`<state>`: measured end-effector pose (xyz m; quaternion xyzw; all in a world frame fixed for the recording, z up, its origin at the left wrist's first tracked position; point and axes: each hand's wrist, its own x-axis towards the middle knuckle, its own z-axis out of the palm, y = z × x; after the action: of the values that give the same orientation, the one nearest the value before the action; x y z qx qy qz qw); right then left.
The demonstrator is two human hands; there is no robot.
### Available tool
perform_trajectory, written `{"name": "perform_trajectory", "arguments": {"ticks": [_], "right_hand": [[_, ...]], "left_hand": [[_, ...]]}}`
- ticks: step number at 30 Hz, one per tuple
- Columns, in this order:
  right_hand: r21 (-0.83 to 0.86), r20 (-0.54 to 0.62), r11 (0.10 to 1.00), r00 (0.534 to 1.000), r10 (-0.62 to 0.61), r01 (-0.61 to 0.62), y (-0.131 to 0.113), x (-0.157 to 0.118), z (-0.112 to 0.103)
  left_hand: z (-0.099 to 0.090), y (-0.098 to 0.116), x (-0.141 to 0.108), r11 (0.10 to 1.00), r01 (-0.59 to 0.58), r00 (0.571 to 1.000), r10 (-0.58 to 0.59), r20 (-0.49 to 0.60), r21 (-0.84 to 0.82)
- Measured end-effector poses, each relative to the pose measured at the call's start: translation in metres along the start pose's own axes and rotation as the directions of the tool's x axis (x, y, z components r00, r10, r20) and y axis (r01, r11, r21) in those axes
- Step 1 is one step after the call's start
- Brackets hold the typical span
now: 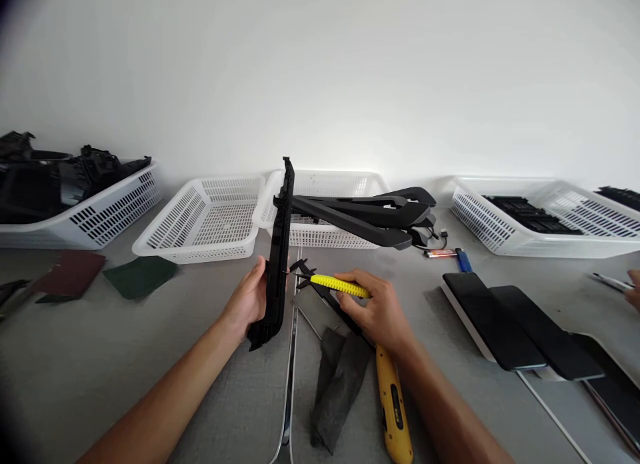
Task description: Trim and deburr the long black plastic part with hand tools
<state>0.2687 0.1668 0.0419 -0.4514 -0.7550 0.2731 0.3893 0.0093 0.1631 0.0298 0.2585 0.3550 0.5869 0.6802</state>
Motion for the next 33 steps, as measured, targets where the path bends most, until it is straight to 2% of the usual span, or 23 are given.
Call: {"name": "perform_trajectory", "arguments": {"ticks": [5, 8, 13, 17, 27, 33], "right_hand": [[-0.001, -0.073, 0.999, 0.997, 0.035, -0.035, 0.002, 0.002, 0.0], [0.003, -0.067, 0.999, 0.997, 0.039, -0.039, 0.003, 0.002, 0.001], [-0.006, -0.037, 1.0, 0.999, 0.022, -0.022, 0.003, 0.0, 0.005], [-0.013, -0.072, 1.0, 0.997, 0.0, -0.001, 0.001, 0.001, 0.005], [-0.014, -0.075, 1.0, 0.997, 0.023, -0.024, -0.001, 0.001, 0.002], [-0.004, -0.038, 1.0, 0.999, 0.004, -0.004, -0.007, 0.001, -0.001]], "left_hand": [[0.005, 0.0, -0.008, 0.995, -0.009, 1.0, 0.011, -0.023, 0.095], [0.007, 0.001, -0.01, 0.993, -0.021, 0.999, 0.024, -0.021, 0.114], [0.005, -0.001, -0.008, 0.985, 0.03, 0.998, -0.02, -0.06, 0.172], [0.003, -0.002, -0.008, 0.979, 0.032, 0.997, -0.018, -0.071, 0.203], [0.007, 0.0, -0.01, 0.985, 0.067, 0.985, -0.04, -0.169, 0.159], [0.007, 0.001, -0.009, 0.991, 0.092, 0.977, -0.071, -0.199, 0.098]]}}
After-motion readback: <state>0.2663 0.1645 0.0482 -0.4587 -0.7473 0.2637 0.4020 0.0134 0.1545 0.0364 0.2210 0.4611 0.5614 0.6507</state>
